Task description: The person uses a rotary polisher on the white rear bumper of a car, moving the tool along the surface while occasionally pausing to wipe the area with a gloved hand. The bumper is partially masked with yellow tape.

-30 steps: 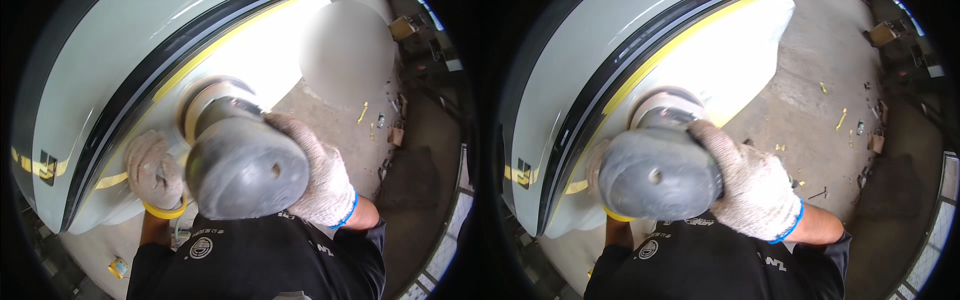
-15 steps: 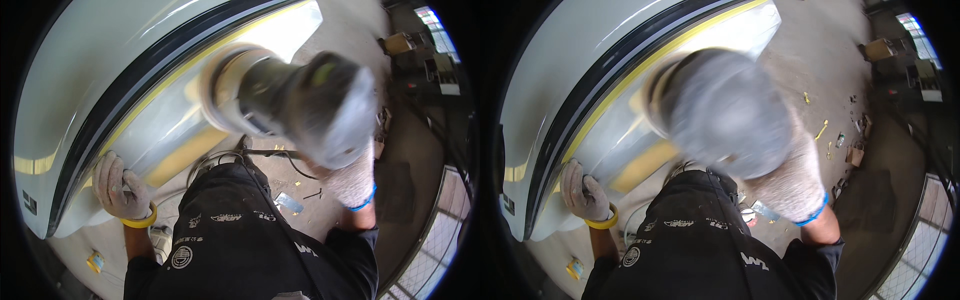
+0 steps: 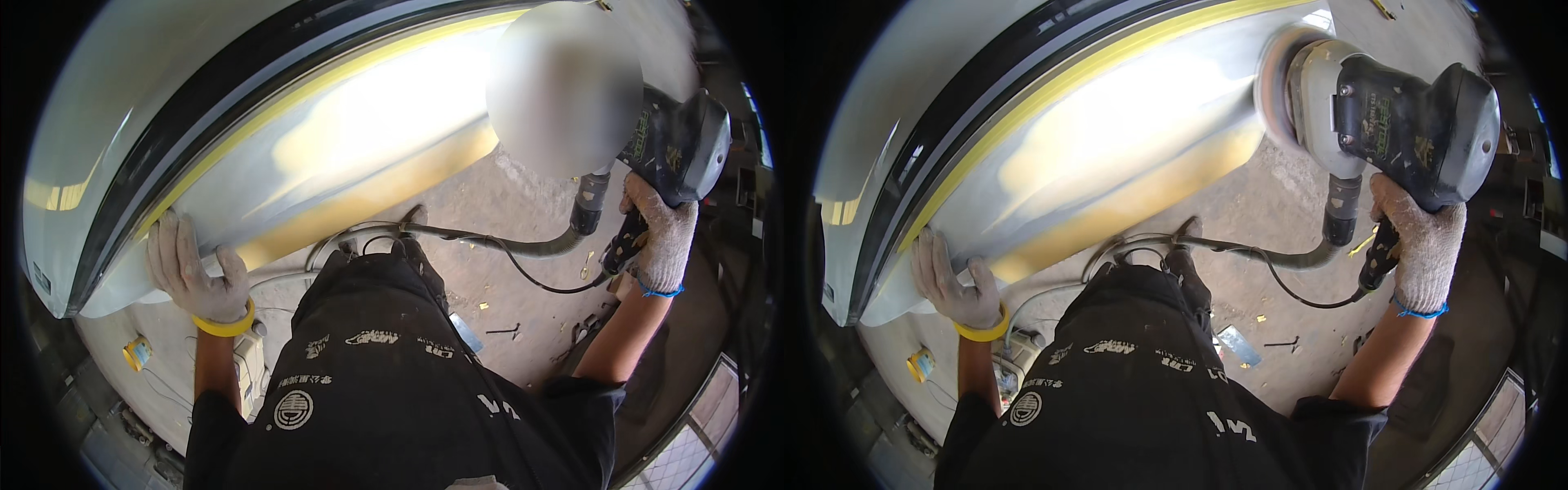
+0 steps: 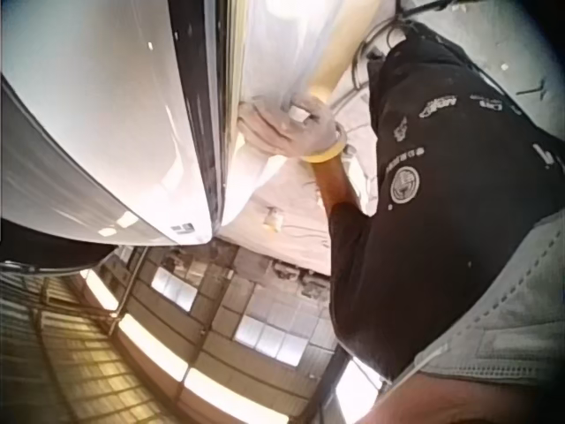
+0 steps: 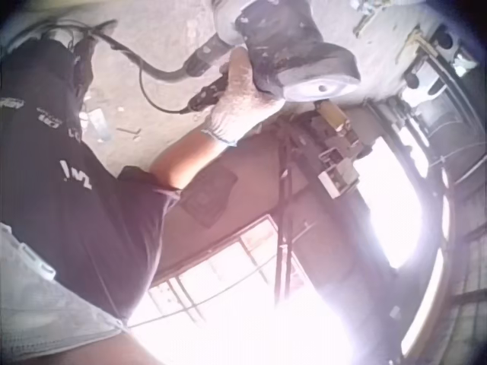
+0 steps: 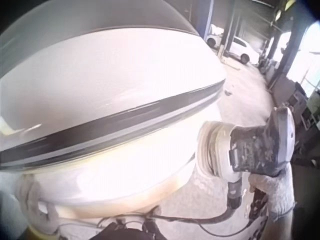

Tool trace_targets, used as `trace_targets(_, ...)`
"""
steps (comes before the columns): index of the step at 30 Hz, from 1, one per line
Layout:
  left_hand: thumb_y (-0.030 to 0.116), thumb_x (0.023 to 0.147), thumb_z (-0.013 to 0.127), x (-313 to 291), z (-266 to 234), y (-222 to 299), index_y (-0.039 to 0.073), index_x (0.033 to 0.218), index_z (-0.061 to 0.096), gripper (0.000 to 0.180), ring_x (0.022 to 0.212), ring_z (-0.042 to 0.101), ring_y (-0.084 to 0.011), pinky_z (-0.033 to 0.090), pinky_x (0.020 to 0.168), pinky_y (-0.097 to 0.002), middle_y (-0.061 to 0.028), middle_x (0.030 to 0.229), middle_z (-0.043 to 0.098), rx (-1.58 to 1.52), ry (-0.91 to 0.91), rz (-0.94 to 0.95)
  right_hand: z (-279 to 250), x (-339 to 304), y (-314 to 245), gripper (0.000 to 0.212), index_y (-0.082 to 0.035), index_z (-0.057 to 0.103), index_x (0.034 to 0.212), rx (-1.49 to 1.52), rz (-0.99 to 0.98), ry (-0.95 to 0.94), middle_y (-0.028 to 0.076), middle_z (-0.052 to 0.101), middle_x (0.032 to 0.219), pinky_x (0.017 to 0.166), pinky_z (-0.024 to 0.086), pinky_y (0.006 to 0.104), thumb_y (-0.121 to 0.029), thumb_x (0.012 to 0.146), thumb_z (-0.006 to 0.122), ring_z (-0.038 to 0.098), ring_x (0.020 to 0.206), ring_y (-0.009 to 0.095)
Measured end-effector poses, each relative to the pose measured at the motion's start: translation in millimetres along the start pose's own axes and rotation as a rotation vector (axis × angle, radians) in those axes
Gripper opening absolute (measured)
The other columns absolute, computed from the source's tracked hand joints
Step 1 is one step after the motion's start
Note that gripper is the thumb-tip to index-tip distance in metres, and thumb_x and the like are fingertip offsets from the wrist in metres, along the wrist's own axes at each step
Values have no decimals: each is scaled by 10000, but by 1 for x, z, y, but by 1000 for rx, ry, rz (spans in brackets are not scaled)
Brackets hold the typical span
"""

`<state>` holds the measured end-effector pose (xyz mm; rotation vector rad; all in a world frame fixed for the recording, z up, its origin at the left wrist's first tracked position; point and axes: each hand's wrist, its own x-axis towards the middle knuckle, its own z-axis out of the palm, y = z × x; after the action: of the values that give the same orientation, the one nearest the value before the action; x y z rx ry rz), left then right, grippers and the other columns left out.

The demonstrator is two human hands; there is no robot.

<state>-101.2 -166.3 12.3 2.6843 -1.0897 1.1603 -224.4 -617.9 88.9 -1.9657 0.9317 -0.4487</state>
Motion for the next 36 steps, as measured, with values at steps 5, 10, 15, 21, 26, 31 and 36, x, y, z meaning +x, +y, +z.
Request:
trace_targets(5,311,946,476,9,8,14,66,1286,508,421,1157,550,-368,402,985,-485,-157,1294,574,18,-82,-12,17,-17,7,294,9,659,922,-45,-15,-73,79,657,751,619,483,285,-125,673,739,610,643,155)
trace_targets(10,303,948,469,23,12,43,28,1243,543,409,1162,550,-375,392,1008,-473,-175,1287,575,-84,-147,-26,36,-36,24,479,28,607,1099,-148,-200,-112,141,665,987,793,509,338,-159,697,788,631,842,201)
trace_targets(15,286,960,456,31,14,12,-33,1244,527,434,1136,571,-394,423,999,-488,-210,1237,599,-347,-103,-65,58,-69,-18,584,19,568,1173,-180,-280,-266,176,658,1035,799,535,354,-209,697,817,659,886,235)
trace_targets(21,258,966,451,29,15,-8,-40,1227,532,405,1107,585,-399,444,975,-489,-215,1212,611,-482,34,-117,89,-120,-93,711,9,522,1262,-90,-304,-588,219,650,1092,806,566,374,-269,697,853,692,939,277)
trace_targets(26,248,966,456,23,5,-24,-26,1208,545,376,1089,595,-391,453,959,-485,-205,1200,620,-407,129,-58,114,-144,-94,715,5,484,1299,-182,-645,-521,109,607,737,591,534,374,-25,626,724,652,646,266)
trace_targets(31,238,965,460,24,5,-18,-11,1188,559,349,1070,605,-383,462,943,-481,-195,1188,629,-354,44,-3,95,-135,-97,803,-18,466,1323,-147,-377,-613,194,630,1169,878,553,366,-257,671,869,668,1028,302)
trace_targets(36,228,965,465,26,11,-11,3,1168,573,322,1051,615,-375,470,927,-478,-185,1177,638,-235,-6,58,74,-108,-76,757,-16,476,1273,-83,-238,-568,145,623,1133,869,535,334,-283,683,868,651,1003,250)
